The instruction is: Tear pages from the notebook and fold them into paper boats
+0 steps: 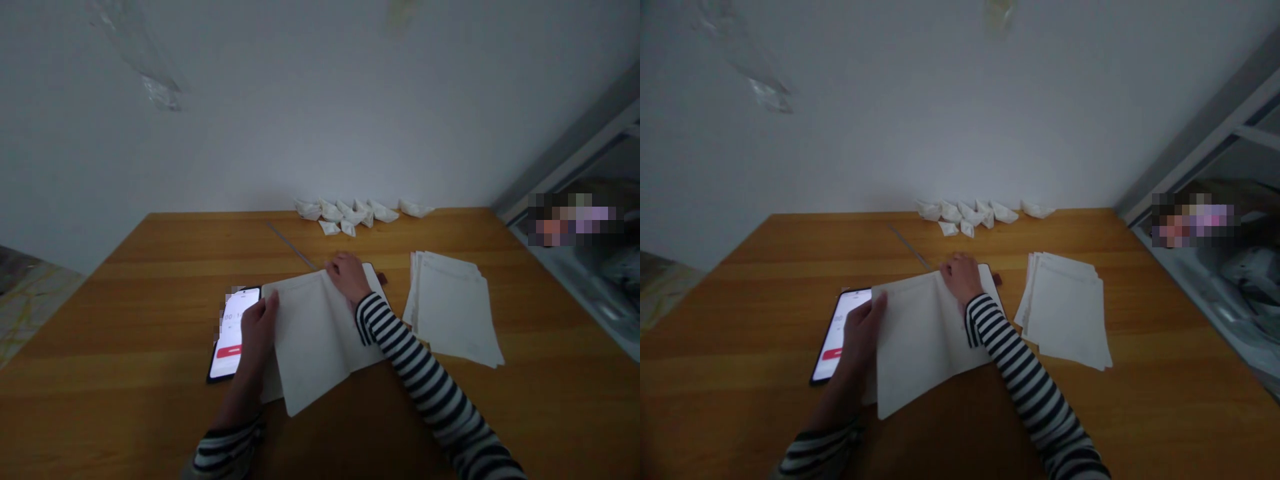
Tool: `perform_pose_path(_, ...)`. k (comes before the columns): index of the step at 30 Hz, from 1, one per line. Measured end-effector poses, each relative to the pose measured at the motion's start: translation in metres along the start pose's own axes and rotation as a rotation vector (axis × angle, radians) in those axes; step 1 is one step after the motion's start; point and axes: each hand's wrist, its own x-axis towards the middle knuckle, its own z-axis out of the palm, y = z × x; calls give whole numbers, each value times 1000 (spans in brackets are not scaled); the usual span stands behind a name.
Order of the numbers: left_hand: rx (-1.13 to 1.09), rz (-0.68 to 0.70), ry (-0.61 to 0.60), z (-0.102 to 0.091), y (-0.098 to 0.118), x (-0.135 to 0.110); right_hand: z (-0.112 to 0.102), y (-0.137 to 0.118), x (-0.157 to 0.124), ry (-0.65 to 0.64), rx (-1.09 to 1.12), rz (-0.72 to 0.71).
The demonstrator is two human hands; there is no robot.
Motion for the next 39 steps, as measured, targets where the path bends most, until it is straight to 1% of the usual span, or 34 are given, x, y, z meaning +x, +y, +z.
perform_pose_path(4, -134, -98, -17, -3, 2, -4, -2, -3, 0, -17, -8, -3)
perform_pose_path(9, -134, -157, -54, -7, -1, -3, -5, -4, -1, -41, -14, 4)
perform_pose_path(14, -208, -222, -45, -7, -1, -4, -4, -1, 0, -64, 4, 2)
perform_pose_path(17, -240, -240, -26, -6, 1, -7, -2, 1, 0, -58, 22, -9)
perform_pose_path(24, -233, -233, -45, -10, 2, -7, -3, 0, 0, -42, 30, -10)
perform_pose_path(28, -284, -231, -69, -7, 16, -19, -2, 0, 0, -42, 19, 1)
perform_pose_path(31, -364, -313, -100, -2, 22, -36, -1, 0, 0, -46, 15, 6)
perform_pose_path(33, -395, -359, -124, 0, 20, -46, -1, 0, 1, -51, 13, 7)
perform_pose_path(35, -399, -361, -141, 1, 15, -53, -1, 0, 1, -52, 10, 9)
perform_pose_path(39, -367, -340, -107, 1, 4, -58, -2, -1, 1, -56, 1, 19)
